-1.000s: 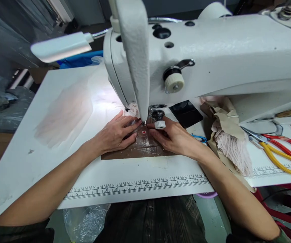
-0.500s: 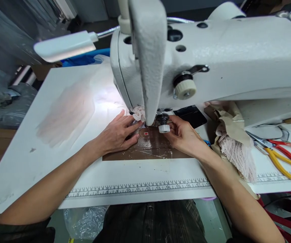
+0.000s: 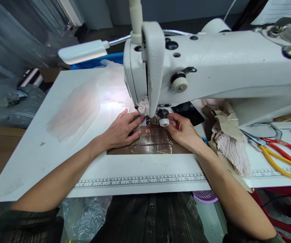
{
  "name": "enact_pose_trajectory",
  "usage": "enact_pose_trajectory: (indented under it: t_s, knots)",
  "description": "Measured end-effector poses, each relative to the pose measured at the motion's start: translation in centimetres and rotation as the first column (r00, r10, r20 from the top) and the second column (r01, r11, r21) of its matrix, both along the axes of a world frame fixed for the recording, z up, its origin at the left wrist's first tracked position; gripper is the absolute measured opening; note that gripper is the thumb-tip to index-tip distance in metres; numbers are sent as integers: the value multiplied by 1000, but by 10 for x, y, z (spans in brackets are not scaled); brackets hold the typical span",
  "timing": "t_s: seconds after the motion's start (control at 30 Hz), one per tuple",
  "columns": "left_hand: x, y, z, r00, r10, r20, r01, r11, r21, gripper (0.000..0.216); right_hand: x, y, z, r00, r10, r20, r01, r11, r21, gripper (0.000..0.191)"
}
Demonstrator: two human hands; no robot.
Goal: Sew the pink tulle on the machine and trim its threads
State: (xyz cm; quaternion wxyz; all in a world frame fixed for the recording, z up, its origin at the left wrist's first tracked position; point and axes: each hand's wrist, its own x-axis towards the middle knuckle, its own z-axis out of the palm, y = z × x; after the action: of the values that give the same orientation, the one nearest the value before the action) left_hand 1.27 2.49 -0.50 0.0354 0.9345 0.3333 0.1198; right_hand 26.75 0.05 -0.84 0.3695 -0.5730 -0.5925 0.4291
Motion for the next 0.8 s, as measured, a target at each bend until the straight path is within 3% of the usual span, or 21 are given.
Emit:
enact_pose_trajectory:
  t_s: [0.23,0.8]
  knots:
    - [1,-4,1,998,46,-35,-46,999,7,51,-2,6,-2,976,-111,-185,115,993,12,21]
    - [0,-4,0,998,62,-26,-61,998,22,50,2,11,-8,956,-192,-223,198,980,8,26]
